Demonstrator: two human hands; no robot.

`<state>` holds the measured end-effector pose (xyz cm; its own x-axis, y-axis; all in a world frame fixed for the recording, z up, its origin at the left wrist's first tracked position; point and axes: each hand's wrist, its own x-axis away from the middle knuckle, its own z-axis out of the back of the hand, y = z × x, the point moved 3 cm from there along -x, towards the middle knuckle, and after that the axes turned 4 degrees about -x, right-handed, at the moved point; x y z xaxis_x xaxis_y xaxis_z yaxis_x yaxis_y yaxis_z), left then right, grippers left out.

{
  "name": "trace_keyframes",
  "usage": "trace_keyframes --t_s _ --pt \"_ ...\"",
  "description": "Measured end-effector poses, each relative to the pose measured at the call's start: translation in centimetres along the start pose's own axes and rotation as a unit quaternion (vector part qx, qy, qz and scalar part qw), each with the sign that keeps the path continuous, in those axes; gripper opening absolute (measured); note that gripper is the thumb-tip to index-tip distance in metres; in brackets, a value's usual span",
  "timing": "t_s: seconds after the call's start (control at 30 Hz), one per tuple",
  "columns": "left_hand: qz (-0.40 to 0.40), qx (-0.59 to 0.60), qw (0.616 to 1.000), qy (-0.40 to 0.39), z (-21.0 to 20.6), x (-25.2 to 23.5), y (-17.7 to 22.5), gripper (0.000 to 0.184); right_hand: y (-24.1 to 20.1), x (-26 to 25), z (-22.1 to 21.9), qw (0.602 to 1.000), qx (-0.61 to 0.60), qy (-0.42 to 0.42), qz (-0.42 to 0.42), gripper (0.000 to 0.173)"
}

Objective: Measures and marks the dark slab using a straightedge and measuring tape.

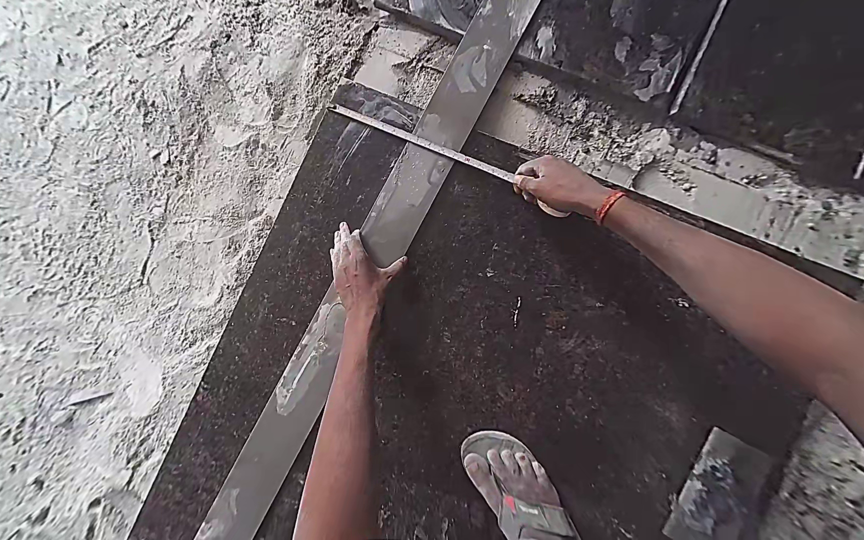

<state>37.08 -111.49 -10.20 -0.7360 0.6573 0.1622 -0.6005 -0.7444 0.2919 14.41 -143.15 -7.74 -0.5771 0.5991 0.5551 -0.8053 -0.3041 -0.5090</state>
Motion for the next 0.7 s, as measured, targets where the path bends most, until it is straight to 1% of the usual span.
trace_keyframes --t_s 0.1,0.27,0.4,0.47,0.57,0.7 --pt "0.003 0.008 1.0 -0.001 -0.4 0.1 0.3 0.115 -0.1 0.1 0.0 1.0 0.002 0.0 0.0 0.037" --pt "0.008 0.017 1.0 0.002 -0.3 0.2 0.5 0.117 0.3 0.0 -0.1 1.0 -0.005 0.003 0.008 0.036" --pt "0.004 0.053 0.998 0.026 0.2 -0.3 -0.1 0.109 0.6 -0.1 0.1 1.0 -0.015 0.0 0.024 0.035" --pt "0.01 0.047 0.999 0.024 0.6 -1.4 -1.0 0.105 0.8 -0.1 0.0 0.999 -0.024 -0.004 0.025 0.036" --pt "0.006 0.01 1.0 0.01 1.6 -3.5 -2.4 0.102 0.8 0.0 0.2 1.0 -0.016 -0.004 0.015 0.035" --pt "0.02 0.021 1.0 -0.001 2.5 -3.9 -2.4 0.104 0.2 0.4 0.1 1.0 -0.026 -0.001 0.005 0.036"
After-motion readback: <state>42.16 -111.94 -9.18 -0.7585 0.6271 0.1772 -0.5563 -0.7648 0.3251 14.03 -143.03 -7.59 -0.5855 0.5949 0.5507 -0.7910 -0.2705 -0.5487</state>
